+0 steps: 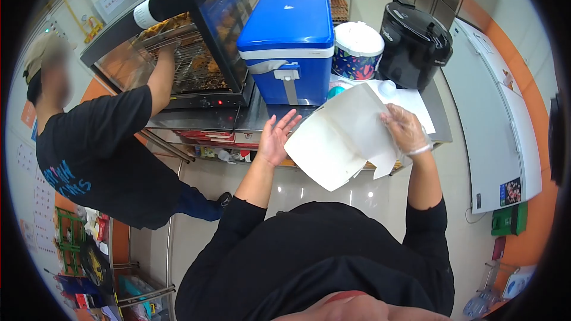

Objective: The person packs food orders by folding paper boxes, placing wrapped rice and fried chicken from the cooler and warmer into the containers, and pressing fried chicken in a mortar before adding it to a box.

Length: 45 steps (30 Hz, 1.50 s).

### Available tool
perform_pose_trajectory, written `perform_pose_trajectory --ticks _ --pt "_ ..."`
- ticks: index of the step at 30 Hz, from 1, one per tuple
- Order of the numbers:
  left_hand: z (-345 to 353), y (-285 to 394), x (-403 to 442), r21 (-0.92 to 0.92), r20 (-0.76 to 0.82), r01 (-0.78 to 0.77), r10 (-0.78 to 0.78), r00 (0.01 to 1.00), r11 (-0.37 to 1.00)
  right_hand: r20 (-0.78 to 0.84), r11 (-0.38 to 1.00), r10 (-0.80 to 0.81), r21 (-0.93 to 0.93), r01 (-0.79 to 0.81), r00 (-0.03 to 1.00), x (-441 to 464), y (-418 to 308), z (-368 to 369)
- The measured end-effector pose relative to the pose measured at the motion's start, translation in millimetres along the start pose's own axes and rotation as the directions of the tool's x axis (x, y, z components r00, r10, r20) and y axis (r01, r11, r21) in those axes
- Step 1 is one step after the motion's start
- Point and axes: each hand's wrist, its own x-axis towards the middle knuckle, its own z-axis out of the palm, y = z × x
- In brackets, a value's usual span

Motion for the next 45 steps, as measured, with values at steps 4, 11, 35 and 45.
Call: perform_pose_trajectory --ticks 4,11,35,45 --pt "26 6 -12 0.252 0.174 0.053 -0.099 0.980 0.966 0.111 0.993 0.102 -0.065 -0.095 0.989 15 -9 -15" --pt "55 3 -27 0.741 -0.003 0.031 -0.043 0.999 0.671 0.226 0.980 0.199 -0.075 -0.187 0.953 24 -12 -18" --pt "69 6 -33 0.859 -0.230 0.325 -0.267 0.936 0.397 0.415 0.941 0.284 -0.295 -0.168 0.864 23 -5 0" --pt "79 5 -34 0.822 -0.250 0.386 -0.343 0.906 0.419 0.407 0.939 0.279 -0.303 -0.159 0.870 22 -3 4"
